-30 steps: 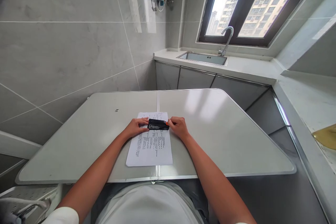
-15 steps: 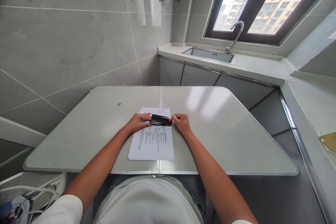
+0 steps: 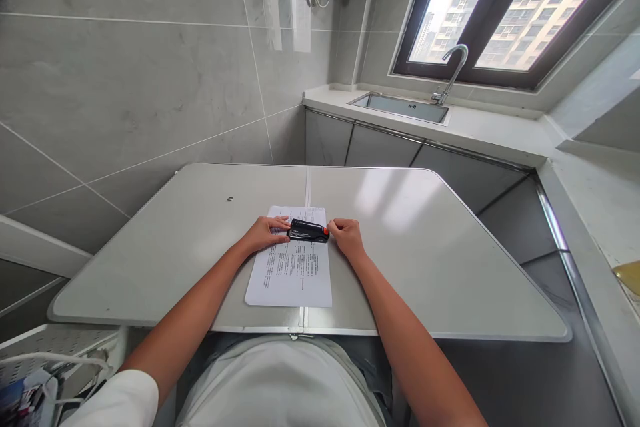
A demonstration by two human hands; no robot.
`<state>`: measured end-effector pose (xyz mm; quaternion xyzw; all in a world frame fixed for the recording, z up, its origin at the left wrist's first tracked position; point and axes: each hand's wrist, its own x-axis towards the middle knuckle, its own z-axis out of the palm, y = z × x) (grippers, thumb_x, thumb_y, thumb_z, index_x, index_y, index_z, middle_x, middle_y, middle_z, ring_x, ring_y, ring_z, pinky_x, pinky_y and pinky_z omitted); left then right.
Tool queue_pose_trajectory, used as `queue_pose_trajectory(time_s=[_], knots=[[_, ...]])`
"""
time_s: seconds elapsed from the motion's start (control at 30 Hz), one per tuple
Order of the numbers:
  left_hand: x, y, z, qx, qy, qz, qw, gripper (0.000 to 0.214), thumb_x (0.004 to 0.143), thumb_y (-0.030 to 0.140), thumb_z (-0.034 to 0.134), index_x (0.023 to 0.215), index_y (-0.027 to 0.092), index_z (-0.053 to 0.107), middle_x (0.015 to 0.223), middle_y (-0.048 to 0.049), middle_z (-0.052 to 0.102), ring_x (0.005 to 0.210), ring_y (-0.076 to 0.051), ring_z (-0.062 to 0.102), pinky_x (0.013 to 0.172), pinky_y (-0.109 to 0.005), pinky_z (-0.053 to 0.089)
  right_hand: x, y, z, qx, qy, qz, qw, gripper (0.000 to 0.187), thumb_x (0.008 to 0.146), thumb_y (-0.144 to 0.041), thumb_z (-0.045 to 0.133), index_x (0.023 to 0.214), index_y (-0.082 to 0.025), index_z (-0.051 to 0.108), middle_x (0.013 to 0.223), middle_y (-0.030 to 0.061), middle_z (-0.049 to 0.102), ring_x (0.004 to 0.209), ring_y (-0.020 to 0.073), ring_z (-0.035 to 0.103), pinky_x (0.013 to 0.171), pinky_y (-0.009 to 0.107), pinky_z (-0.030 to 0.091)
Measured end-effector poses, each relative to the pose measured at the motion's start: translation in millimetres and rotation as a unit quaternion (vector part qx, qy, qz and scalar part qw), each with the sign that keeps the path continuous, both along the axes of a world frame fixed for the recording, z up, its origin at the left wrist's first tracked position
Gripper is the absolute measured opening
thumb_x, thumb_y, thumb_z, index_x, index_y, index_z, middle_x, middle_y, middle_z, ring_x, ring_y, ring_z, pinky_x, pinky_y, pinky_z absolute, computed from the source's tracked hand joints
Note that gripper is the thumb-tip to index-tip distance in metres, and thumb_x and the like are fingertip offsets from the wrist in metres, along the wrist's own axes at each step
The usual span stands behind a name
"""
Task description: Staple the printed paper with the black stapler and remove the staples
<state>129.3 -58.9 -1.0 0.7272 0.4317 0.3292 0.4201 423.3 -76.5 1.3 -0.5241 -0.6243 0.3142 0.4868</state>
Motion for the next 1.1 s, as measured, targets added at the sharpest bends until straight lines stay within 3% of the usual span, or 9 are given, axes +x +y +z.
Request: queue_pose_trajectory(time_s=[0.2,0.33,0.47,0.57,0.67,0.77,0.93,1.0,1.1], knots=[[-1,-1,1.7,0.001,0.005,-0.007,1.0,0.046,0.067,0.043,0.09,0.109,0.025,0.084,0.124,-0.0082,0.077,0.142,-0.035,0.054,0.121,-0.049,0.042,-1,-1,-0.9,0.003,-0.009,-0.003,1.0,0.037,0.078,-0.029,0.049,0.054,-0.023,0.021,0.062,-0.0033,0.015,0.062,0.0109,0.015,0.058,0.029,0.01],[-1,1,1.2,0.0,0.006,-0.007,1.0,0.046,0.064,0.043,0.092,0.106,0.025,0.085,0.123,-0.0091,0.077,0.141,-0.036,0.055,0.119,-0.05,0.043,-2,-3,-0.4,0.041,-0.036,-0.003,0.999,0.043,0.087,-0.033,0.049,0.052,-0.022,0.026,0.06,-0.0034,0.018,0.061,0.011,0.017,0.057,0.029,0.014],[-1,2,-1.0,0.003,0.003,-0.004,1.0,0.041,0.062,0.042,0.093,0.099,0.024,0.085,0.119,-0.0112,0.078,0.139,-0.037,0.056,0.116,-0.049,0.045,-11,2,22.1,0.076,-0.119,-0.003,0.99,0.051,0.095,-0.037,0.051,0.051,-0.021,0.032,0.055,-0.0038,0.024,0.057,0.0108,0.02,0.056,0.03,0.018],[-2,1,-0.7,0.004,-0.002,0.0,1.0,0.039,0.063,0.042,0.093,0.096,0.023,0.085,0.12,-0.0112,0.078,0.139,-0.037,0.057,0.116,-0.049,0.045,-19,13,48.4,0.06,-0.182,0.051,0.98,0.049,0.097,-0.041,0.056,0.054,-0.02,0.05,0.054,-0.0023,0.042,0.055,0.0114,0.033,0.055,0.029,0.028],[-2,0,-0.1,0.01,0.002,0.0,1.0,0.038,0.063,0.042,0.092,0.096,0.023,0.084,0.122,-0.0101,0.077,0.138,-0.037,0.057,0.116,-0.05,0.044,-21,22,59.4,0.084,-0.182,0.147,0.969,0.03,0.095,-0.048,0.064,0.088,-0.021,0.076,0.085,0.0044,0.07,0.077,0.0173,0.059,0.067,0.028,0.046],[-2,1,-2.3,0.015,-0.003,0.0,1.0,0.04,0.065,0.041,0.091,0.1,0.023,0.083,0.122,-0.0095,0.077,0.137,-0.036,0.058,0.116,-0.05,0.044,-19,24,45.4,0.1,-0.167,0.206,0.959,0.035,0.09,-0.048,0.072,0.115,-0.024,0.076,0.109,0.0083,0.074,0.096,0.0226,0.066,0.081,0.034,0.054],[-3,4,-5.3,0.028,0.001,-0.004,1.0,0.037,0.068,0.039,0.089,0.101,0.024,0.084,0.123,-0.009,0.077,0.134,-0.034,0.061,0.116,-0.049,0.045,-17,17,14.1,0.077,-0.202,0.253,0.943,0.042,0.085,-0.039,0.079,0.124,-0.027,0.074,0.107,0.0064,0.077,0.095,0.025,0.07,0.083,0.036,0.056],[-5,5,-4.0,0.029,0.008,0.007,1.0,0.051,0.066,0.04,0.091,0.114,0.024,0.081,0.134,-0.0104,0.072,0.135,-0.035,0.06,0.119,-0.049,0.043,-18,16,11.2,0.069,-0.2,0.242,0.947,0.034,0.089,-0.036,0.075,0.121,-0.027,0.075,0.103,0.0045,0.077,0.089,0.0228,0.071,0.079,0.034,0.055],[-8,6,-2.1,0.039,0.014,0.04,0.998,0.091,0.061,0.043,0.095,0.144,0.024,0.064,0.158,-0.0122,0.052,0.15,-0.035,0.044,0.127,-0.05,0.031,-22,16,11.8,0.058,-0.186,0.229,0.954,0.023,0.09,-0.035,0.073,0.111,-0.025,0.078,0.092,0.0018,0.077,0.076,0.0192,0.068,0.071,0.03,0.052]])
